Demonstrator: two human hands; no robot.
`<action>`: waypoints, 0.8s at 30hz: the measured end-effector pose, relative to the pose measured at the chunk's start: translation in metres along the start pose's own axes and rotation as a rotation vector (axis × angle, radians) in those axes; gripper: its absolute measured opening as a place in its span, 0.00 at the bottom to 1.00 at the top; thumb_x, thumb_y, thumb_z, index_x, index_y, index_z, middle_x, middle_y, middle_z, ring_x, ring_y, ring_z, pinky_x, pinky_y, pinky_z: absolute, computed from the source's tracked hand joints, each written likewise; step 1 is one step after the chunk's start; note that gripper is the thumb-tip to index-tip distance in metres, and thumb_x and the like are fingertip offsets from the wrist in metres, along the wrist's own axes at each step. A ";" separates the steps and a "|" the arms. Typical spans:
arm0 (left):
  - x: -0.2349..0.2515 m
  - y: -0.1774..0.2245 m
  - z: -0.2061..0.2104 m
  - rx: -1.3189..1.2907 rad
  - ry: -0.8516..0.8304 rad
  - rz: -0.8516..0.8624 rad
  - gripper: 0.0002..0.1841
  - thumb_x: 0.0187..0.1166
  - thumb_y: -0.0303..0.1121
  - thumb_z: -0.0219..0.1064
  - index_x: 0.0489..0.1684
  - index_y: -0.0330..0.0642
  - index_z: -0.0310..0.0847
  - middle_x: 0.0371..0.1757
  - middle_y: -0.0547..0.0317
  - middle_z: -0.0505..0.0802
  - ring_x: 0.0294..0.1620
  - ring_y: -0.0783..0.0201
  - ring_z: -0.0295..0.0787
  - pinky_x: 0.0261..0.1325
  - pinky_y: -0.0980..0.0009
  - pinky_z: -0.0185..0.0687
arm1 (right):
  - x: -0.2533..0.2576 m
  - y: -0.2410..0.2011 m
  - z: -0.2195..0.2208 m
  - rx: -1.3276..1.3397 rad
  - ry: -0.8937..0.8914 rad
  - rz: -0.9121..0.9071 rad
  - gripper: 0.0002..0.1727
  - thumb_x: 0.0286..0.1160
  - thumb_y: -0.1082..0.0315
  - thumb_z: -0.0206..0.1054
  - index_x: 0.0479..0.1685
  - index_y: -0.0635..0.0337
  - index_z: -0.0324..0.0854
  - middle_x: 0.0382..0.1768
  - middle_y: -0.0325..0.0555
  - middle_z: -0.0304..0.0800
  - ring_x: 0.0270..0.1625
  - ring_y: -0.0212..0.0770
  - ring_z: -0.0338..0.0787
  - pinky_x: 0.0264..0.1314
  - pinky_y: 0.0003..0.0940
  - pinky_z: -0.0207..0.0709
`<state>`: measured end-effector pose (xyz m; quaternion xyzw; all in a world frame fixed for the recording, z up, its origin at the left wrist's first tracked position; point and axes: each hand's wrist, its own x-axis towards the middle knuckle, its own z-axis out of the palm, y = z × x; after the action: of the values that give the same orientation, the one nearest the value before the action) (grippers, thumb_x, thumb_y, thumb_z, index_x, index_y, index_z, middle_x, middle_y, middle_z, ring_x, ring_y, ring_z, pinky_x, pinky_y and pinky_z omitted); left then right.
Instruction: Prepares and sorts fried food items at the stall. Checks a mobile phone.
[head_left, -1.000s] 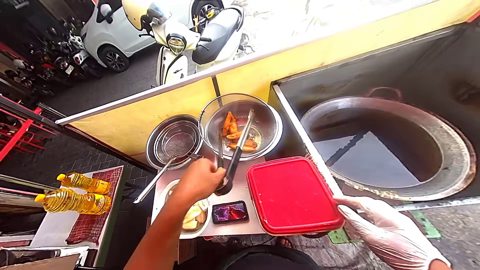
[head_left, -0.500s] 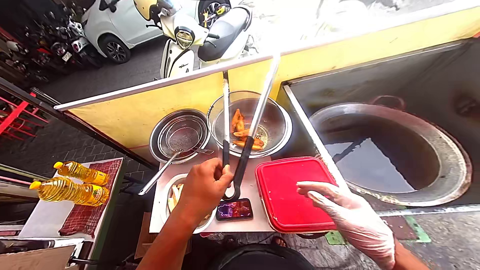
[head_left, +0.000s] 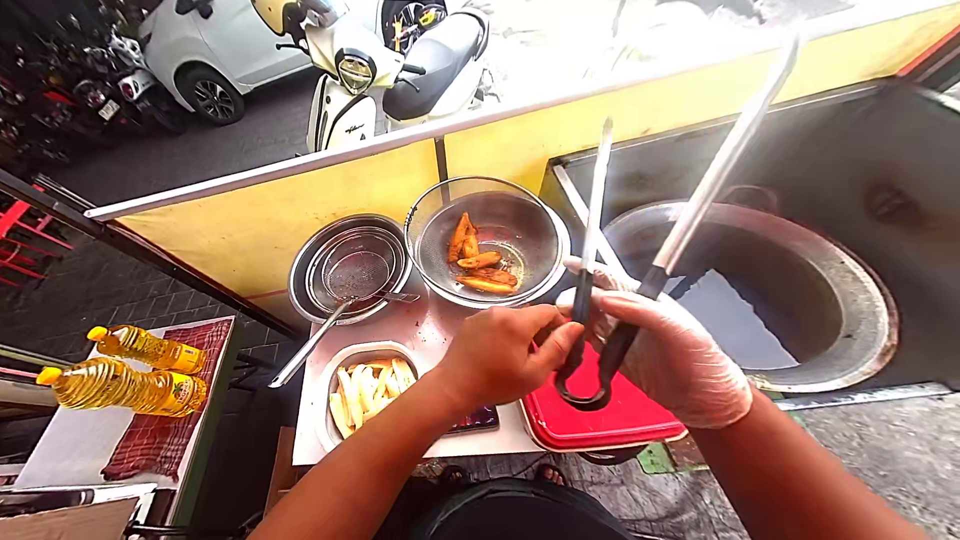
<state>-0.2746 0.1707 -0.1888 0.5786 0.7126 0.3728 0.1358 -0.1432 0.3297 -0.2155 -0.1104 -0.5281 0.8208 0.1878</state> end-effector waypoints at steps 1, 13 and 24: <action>0.006 -0.009 -0.006 -0.015 -0.053 -0.041 0.19 0.92 0.43 0.55 0.44 0.43 0.90 0.29 0.63 0.94 0.27 0.68 0.90 0.34 0.60 0.90 | -0.003 0.003 -0.006 -0.005 0.052 0.021 0.34 0.73 0.58 0.68 0.81 0.57 0.71 0.50 0.47 0.91 0.48 0.37 0.93 0.53 0.32 0.89; 0.063 -0.185 -0.050 0.203 0.040 -1.029 0.35 0.79 0.63 0.64 0.52 0.30 0.87 0.50 0.36 0.93 0.54 0.40 0.92 0.60 0.36 0.83 | -0.118 0.046 -0.109 -0.127 0.330 0.070 0.44 0.56 0.59 0.78 0.81 0.56 0.72 0.41 0.47 0.92 0.38 0.39 0.93 0.42 0.33 0.90; 0.078 -0.216 -0.038 -0.118 0.184 -1.145 0.25 0.83 0.49 0.63 0.56 0.31 0.84 0.47 0.48 0.97 0.43 0.59 0.98 0.53 0.58 0.93 | -0.159 0.040 -0.118 -0.152 0.348 0.043 0.45 0.62 0.66 0.73 0.87 0.62 0.60 0.43 0.42 0.91 0.42 0.41 0.93 0.49 0.37 0.90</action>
<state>-0.4776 0.2176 -0.2923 0.0579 0.8988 0.3277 0.2854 0.0380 0.3440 -0.3041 -0.2757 -0.5456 0.7510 0.2496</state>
